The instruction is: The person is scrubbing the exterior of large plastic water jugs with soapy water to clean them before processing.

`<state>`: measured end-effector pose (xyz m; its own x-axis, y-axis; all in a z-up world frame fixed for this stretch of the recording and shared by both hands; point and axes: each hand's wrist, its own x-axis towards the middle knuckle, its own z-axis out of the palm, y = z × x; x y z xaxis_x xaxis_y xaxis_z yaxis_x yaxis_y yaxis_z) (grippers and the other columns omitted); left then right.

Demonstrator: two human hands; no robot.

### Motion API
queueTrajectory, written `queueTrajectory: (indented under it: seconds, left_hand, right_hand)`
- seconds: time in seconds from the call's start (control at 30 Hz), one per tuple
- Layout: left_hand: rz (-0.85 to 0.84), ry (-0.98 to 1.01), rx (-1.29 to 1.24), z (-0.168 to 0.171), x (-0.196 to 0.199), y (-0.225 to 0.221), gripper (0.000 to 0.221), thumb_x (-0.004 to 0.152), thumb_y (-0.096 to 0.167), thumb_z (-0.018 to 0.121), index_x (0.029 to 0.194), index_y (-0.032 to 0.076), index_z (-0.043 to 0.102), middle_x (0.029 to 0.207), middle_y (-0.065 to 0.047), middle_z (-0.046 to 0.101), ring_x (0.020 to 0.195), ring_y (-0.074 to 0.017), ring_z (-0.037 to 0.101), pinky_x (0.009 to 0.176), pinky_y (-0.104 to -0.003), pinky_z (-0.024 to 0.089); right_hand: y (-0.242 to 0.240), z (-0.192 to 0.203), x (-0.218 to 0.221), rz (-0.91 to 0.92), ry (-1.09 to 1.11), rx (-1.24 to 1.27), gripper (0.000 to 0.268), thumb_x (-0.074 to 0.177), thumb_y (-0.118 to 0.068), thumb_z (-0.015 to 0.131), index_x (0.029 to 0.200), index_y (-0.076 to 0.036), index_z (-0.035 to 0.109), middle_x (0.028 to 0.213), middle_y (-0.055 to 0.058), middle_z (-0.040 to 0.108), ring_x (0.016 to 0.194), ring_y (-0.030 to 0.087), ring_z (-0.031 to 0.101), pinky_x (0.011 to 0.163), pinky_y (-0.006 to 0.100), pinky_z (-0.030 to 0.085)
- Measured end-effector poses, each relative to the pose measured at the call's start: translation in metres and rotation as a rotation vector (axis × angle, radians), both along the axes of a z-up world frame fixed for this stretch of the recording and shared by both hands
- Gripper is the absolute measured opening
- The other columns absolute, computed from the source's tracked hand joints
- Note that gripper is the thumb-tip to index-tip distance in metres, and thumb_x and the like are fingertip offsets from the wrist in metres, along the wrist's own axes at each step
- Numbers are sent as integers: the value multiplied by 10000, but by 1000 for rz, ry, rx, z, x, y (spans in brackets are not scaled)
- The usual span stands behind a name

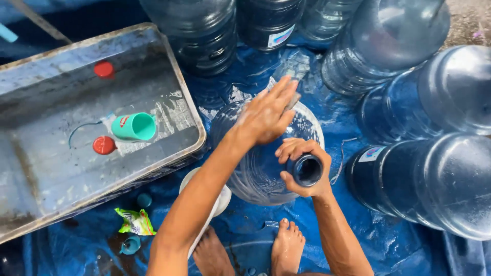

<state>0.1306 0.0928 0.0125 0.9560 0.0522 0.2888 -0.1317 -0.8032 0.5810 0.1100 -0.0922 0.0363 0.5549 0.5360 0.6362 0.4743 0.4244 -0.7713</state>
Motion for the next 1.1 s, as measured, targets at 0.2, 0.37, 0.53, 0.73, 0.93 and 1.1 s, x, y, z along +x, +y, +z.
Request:
queueTrajectory:
  seconds: [0.2,0.37,0.53,0.73,0.93,1.1]
  left_hand:
    - [136,-340,232,55,-86,-50,546,999,223,487,1499,4,467,1520,-280,465,1325,-460,562,1141,-550,388]
    - [261,-285,215,32,-100,-79,565,968,211,537,1498,25,476,1575,-221,414,1380,-421,520,1113,-530,427]
    - [229,-342,308,4,-6,-24,645,869,255,658,1459,30,523,1487,-239,500,1249,-419,596,1045,-517,473]
    - [379,-251,288,34,-99,-89,572,999,284,420,1534,83,453,1592,-226,383,1392,-516,425,1058,-682,345]
    - [435,-258,-252,-1,-62,-38,639,1007,237,510,1597,62,338,1552,-285,393,1258,-525,558,917,-568,521]
    - [194,-292,-724,-23,-37,9,770,956,374,631,1616,128,320,1426,-273,531,1275,-498,553,1015,-553,470]
  right_hand:
    - [-27,1,31,-433,198,23,399,818,-148,804,1037,-4,502,971,184,686,1090,354,700,1114,458,464]
    - [-28,-5,42,-403,164,63,383,738,-103,782,1005,-59,511,918,123,656,987,291,668,1024,451,519]
    - [-9,-3,21,-178,72,28,383,691,-114,864,891,-16,553,830,164,703,923,334,716,938,481,528]
    - [-40,-25,71,-414,149,95,348,780,-84,773,977,59,525,861,239,650,960,394,707,986,496,524]
    - [-55,-33,80,-251,131,125,388,712,-101,809,891,4,481,793,200,630,916,348,699,940,464,558]
    - [-35,-30,71,-543,166,135,327,825,-102,731,1033,23,512,865,238,653,893,369,736,949,459,557]
